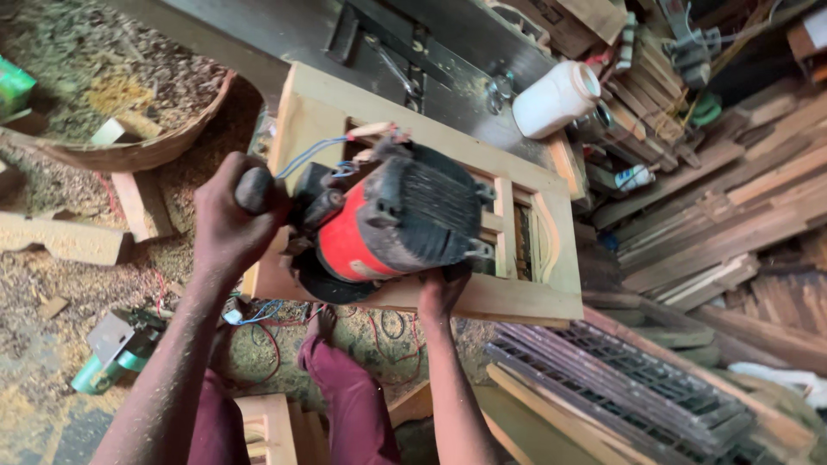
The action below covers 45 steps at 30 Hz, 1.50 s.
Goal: The person uses a handheld electric router to shape the edges of a wooden frame. They guide the tool along the inner and outer edges of the frame, creating a rounded profile while wood shavings accumulate on the work surface.
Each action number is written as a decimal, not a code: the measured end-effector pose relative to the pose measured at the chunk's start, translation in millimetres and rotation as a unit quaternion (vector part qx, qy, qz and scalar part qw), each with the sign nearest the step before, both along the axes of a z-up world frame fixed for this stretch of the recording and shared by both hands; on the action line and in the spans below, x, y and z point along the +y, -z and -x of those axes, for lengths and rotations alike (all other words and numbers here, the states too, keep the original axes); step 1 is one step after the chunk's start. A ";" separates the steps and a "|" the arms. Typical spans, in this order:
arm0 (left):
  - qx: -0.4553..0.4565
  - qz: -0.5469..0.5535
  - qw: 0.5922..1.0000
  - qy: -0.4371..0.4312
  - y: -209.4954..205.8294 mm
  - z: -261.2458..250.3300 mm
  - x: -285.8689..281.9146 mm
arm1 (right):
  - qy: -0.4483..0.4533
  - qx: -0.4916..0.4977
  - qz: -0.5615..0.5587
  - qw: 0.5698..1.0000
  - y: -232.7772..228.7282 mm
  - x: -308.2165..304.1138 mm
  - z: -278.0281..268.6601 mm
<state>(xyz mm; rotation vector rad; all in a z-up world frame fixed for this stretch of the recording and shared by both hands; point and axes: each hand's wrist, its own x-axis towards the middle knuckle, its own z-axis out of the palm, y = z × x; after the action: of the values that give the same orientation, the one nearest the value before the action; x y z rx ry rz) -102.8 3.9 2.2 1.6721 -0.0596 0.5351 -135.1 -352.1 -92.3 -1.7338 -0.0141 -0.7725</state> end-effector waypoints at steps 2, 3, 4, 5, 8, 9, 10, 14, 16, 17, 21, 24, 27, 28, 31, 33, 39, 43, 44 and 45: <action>0.014 -0.001 1.000 0.017 -1.0 -3.0 0.9 | 0.023 0.008 0.054 0.998 -1.7 6.0 9.5; 0.020 0.005 0.999 0.030 -1.9 -5.4 2.7 | 0.024 0.028 0.043 0.998 -5.8 13.4 14.9; 0.026 0.010 0.999 0.043 -2.6 -8.3 4.0 | 0.025 0.048 0.033 0.998 -12.0 22.7 20.6; 0.030 0.014 0.998 0.059 -2.8 -11.9 4.6 | 0.034 0.032 0.033 0.998 -19.9 32.5 26.1; 0.042 0.022 0.993 0.109 -1.1 -27.8 7.2 | 0.064 0.022 0.023 0.997 -43.8 62.5 38.7; 0.043 0.023 0.991 0.126 -0.2 -33.5 8.0 | 0.077 0.041 0.011 0.996 -50.3 70.8 43.7; 0.044 0.024 0.988 0.143 0.5 -39.2 9.2 | 0.088 0.061 0.000 0.994 -55.4 78.6 49.0; 0.065 0.001 0.980 0.190 0.8 -61.1 8.7 | 0.113 0.086 -0.011 0.990 -67.4 102.5 71.5; 0.064 0.004 0.976 0.209 0.1 -68.3 6.5 | 0.116 0.075 -0.013 0.990 -69.9 111.3 77.3; 0.062 -0.004 0.977 0.206 0.0 -68.2 6.1 | 0.105 0.057 -0.007 0.993 -71.6 112.2 78.7; 0.052 -0.029 0.983 0.172 -4.6 -61.8 5.7 | 0.085 0.047 -0.015 0.995 -73.9 109.9 76.6; 0.074 -0.032 0.989 0.126 -4.2 -45.9 7.1 | 0.098 0.090 -0.036 0.990 -68.0 96.9 65.4; 0.068 -0.021 0.992 0.108 1.0 -26.4 12.5 | 0.081 0.068 -0.048 0.993 -59.3 81.2 48.6; 0.059 -0.016 0.992 0.106 2.9 -21.9 14.1 | 0.070 0.050 -0.051 0.995 -55.6 77.7 43.2; 0.071 -0.003 0.995 0.071 5.9 -20.1 7.9 | 0.041 -0.010 -0.059 0.997 -42.5 66.2 23.1; 0.054 0.014 0.997 0.054 1.6 -21.7 -0.9 | 0.068 -0.004 0.029 0.997 -38.1 49.6 9.9; -0.037 0.085 0.995 0.033 -30.0 -50.2 -51.3 | 0.124 0.013 0.061 0.990 -75.7 -44.4 -65.6; -0.129 0.012 0.991 -0.011 -47.1 -104.6 -95.6 | -0.053 -0.096 -0.142 0.984 -128.4 -82.3 -141.1; -0.138 0.021 0.990 0.000 -49.7 -116.8 -104.7 | -0.061 -0.104 -0.150 0.981 -136.1 -88.4 -152.9; -0.141 0.029 0.990 0.009 -48.9 -124.3 -113.1 | -0.068 -0.105 -0.158 0.979 -138.8 -94.1 -160.5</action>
<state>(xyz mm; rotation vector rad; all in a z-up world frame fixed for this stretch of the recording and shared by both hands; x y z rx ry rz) 21.5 -109.1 51.1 1.5286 -0.2634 0.7496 25.4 -446.2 46.5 -1.3319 -0.1465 -0.8066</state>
